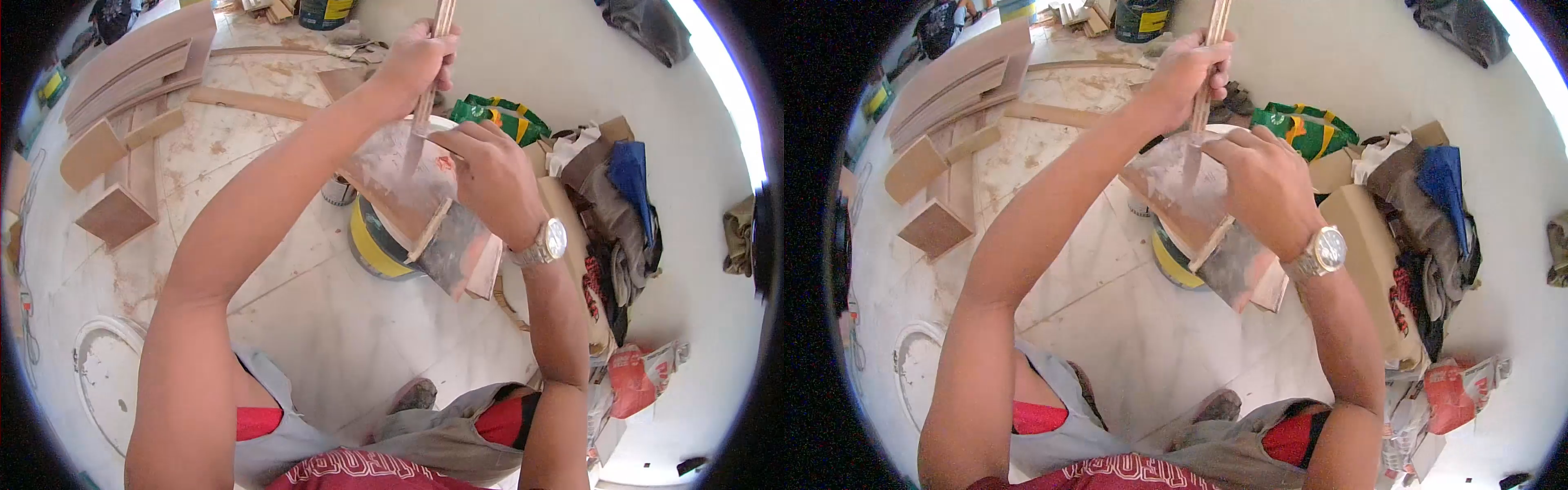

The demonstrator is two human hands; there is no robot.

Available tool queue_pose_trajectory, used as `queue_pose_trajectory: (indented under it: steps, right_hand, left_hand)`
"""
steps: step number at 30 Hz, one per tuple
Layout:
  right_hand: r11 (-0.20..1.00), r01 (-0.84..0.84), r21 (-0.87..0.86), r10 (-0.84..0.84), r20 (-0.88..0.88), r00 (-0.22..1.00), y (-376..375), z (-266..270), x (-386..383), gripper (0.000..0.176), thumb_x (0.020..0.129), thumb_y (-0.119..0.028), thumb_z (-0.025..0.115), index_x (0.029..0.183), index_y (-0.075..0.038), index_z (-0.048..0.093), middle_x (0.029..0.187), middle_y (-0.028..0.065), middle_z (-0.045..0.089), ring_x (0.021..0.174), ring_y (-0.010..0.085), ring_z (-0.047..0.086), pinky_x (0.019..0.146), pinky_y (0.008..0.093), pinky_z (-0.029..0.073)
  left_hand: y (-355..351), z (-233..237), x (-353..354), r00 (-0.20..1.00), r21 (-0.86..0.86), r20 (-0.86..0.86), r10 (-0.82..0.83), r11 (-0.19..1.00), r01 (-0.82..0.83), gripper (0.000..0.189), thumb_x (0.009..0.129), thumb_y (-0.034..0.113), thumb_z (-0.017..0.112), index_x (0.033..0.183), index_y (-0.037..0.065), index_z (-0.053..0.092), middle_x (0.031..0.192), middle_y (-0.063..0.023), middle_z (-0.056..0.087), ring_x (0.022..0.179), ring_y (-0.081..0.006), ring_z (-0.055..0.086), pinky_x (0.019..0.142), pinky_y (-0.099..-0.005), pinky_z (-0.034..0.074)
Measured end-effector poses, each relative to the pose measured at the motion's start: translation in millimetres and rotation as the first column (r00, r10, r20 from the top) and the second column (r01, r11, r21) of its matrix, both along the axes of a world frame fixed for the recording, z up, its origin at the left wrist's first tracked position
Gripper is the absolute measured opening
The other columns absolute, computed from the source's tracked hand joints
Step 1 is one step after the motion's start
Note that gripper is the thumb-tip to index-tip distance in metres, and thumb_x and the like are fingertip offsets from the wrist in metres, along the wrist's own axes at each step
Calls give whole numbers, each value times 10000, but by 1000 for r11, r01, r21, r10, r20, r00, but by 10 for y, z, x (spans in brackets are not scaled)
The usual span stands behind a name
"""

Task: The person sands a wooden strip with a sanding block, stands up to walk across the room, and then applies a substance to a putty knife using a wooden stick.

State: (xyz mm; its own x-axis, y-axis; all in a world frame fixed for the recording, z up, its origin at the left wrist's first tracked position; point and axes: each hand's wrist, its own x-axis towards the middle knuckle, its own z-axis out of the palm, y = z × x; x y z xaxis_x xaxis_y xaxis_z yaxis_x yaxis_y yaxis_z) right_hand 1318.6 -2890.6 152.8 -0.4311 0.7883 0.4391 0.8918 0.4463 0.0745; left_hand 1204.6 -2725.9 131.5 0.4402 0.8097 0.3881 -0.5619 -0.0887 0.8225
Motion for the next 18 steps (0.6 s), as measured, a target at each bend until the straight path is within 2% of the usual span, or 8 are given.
queue_pose_trajectory:
  steps: [2, 5, 8, 14, 18]
  right_hand:
    - [999, 20, 40, -19, -25, 1000, 4, -10, 41, 356, 755, -5, 664, 1086, -95, 756, 1014, 67, 730, 969, 277, 649, 863, 397, 537]
    - [1000, 10, 6, -10, -25, 1000, 41, -80, 46, 368, 761, 17, 653, 1098, -94, 752, 1036, 53, 733, 973, 271, 642, 873, 401, 530]
    - [1000, 7, 2, -7, -15, 1000, 89, -211, 45, 385, 761, 22, 648, 1111, -102, 749, 1073, 39, 732, 980, 265, 636, 890, 405, 516]
    - [1000, -1, -1, 1, 105, 994, 57, -395, 9, 413, 746, 14, 648, 1135, -96, 735, 1122, 19, 725, 1011, 245, 631, 879, 396, 497]
    - [999, 13, -43, -9, 100, 995, 32, -471, -1, 502, 693, 92, 618, 1135, -104, 752, 1102, 32, 736, 991, 248, 641, 880, 392, 506]
  left_hand:
    - [28, 2, 26, 998, -70, 56, -14, 997, 18, 368, 1040, 344, 539, 1236, 33, 550, 801, -6, 533, 643, -80, 524, 576, -257, 489]
    - [73, -89, 73, 994, -137, 97, -40, 989, 53, 436, 1065, 429, 471, 1228, 35, 563, 767, 7, 504, 600, -84, 484, 542, -242, 464]
    - [150, -117, 99, 996, -118, 87, -5, 993, 16, 462, 1077, 457, 426, 1198, 36, 572, 713, 26, 467, 556, -72, 442, 501, -228, 411]
    - [314, -284, 234, 980, -206, 75, 186, 964, -168, 447, 1075, 441, 403, 1103, 37, 592, 630, 56, 403, 485, -47, 341, 417, -237, 296]
    - [426, -399, 255, 960, -225, 47, 275, 940, -258, 438, 1065, 432, 405, 1092, 40, 600, 608, 64, 380, 473, -53, 334, 405, -242, 284]
